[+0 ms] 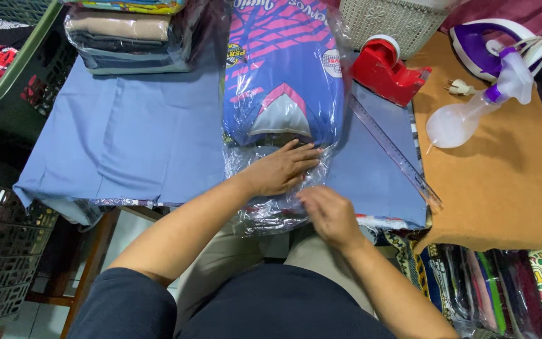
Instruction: Packaging folded jerseys into plastic bags and sealing them with adhesive tape.
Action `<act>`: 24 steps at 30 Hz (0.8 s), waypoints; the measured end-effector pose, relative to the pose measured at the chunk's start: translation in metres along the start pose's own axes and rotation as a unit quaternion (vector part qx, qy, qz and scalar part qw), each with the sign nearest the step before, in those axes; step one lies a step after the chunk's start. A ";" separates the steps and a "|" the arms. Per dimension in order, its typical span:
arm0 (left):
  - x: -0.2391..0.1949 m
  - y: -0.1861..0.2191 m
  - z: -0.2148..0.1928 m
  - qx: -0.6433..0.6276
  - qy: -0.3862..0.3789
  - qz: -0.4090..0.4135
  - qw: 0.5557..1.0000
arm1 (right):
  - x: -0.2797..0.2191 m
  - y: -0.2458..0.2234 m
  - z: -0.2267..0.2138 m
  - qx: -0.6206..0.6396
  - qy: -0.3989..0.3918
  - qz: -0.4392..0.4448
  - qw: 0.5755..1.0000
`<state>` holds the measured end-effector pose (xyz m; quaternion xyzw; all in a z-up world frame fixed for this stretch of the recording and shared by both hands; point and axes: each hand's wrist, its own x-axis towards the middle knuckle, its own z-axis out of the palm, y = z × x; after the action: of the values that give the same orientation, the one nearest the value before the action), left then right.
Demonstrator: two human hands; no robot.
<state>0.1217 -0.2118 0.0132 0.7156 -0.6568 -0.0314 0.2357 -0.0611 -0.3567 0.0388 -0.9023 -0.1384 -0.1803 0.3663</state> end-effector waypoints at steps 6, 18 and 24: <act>0.000 0.003 -0.005 -0.022 -0.008 -0.007 1.000 | 0.024 -0.003 -0.016 0.111 -0.001 -0.025 0.993; -0.023 0.016 -0.072 -0.378 0.293 -0.023 0.878 | 0.010 0.008 -0.008 0.087 -0.067 -0.006 0.994; -0.125 0.030 -0.104 0.080 0.155 -0.149 0.973 | 0.010 0.003 -0.016 0.075 -0.108 -0.012 0.991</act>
<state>0.1135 -0.0625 0.0837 0.8180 -0.4989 0.0978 0.2690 -0.0544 -0.3691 0.0525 -0.8848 -0.2015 -0.0752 0.4134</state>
